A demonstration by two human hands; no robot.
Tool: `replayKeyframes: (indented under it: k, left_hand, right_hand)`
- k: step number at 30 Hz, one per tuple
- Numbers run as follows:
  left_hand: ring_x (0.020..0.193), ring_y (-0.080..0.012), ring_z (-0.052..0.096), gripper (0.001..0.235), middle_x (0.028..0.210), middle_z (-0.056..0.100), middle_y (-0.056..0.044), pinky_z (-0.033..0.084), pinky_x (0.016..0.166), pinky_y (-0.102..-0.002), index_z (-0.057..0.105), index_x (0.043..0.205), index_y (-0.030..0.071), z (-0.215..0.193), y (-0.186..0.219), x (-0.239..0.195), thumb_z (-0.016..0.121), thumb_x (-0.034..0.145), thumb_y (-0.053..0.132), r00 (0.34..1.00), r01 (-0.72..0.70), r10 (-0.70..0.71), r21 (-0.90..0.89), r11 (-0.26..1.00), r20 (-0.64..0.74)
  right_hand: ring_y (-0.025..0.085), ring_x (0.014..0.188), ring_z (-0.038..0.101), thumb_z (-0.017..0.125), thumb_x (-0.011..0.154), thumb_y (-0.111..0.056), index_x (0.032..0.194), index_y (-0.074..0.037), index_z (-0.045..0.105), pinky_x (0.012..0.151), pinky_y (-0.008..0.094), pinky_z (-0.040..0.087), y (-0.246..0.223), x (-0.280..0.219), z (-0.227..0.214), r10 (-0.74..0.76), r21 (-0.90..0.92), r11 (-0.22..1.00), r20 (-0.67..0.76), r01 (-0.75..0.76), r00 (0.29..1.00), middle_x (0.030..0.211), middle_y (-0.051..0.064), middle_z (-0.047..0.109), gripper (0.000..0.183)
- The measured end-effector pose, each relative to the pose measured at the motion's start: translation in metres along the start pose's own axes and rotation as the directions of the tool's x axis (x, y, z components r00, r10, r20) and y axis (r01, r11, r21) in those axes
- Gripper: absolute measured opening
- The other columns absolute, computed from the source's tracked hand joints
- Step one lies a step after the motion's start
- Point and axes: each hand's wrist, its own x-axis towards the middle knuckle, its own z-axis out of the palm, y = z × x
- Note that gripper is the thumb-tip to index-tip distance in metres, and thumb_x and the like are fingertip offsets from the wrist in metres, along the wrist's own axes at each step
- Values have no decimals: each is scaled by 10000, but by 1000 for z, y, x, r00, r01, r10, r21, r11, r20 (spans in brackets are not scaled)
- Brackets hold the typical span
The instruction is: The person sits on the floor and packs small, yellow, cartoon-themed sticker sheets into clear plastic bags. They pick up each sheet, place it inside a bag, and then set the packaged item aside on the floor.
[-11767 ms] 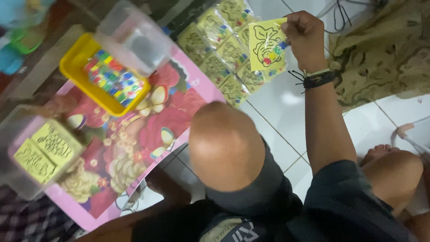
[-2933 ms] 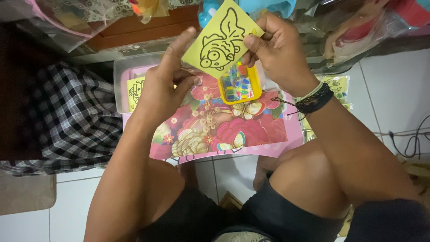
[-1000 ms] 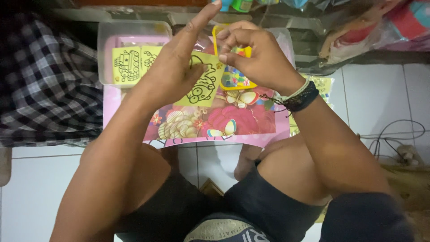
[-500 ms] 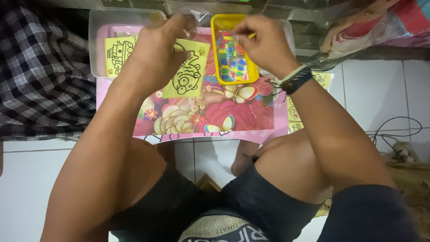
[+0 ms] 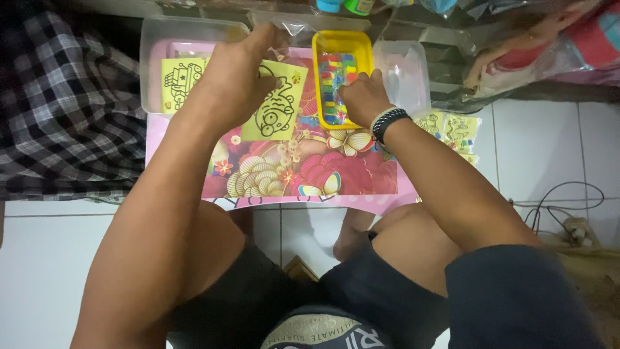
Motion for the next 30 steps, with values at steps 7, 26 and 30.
replayKeyframes:
  k: [7, 26, 30]
  left_hand:
    - [951, -406, 680, 398, 1187, 717, -218, 495, 674, -510, 495, 1144, 109, -11, 4, -5, 668, 835, -74, 998, 65, -65, -47, 997, -2]
    - [685, -288, 572, 242, 822, 640, -153, 403, 579, -421, 516, 1001, 54, 32, -1, 2, 601, 869, -130, 966, -250, 250, -8, 968, 66]
    - [670, -363, 545, 216, 851, 603, -191, 398, 576, -456, 465, 1036, 71, 32, 4, 0, 551, 886, -57, 981, -158, 157, -2, 987, 114]
  right_hand:
    - [323, 809, 640, 511, 976, -97, 885, -91, 651, 613, 461, 493, 11, -35, -70, -26, 287, 958, 15, 20, 1000, 913, 118, 684, 168]
    - [148, 875, 657, 736, 1003, 70, 1038, -13, 658, 759, 258, 541, -26, -123, -163, 115, 622, 529, -727, 577, 677, 1010, 96, 716, 120]
    - [119, 805, 642, 730, 969, -16, 992, -55, 678, 722, 266, 514, -21, -117, -155, 49, 602, 627, -664, 495, 746, 923, 22, 718, 69]
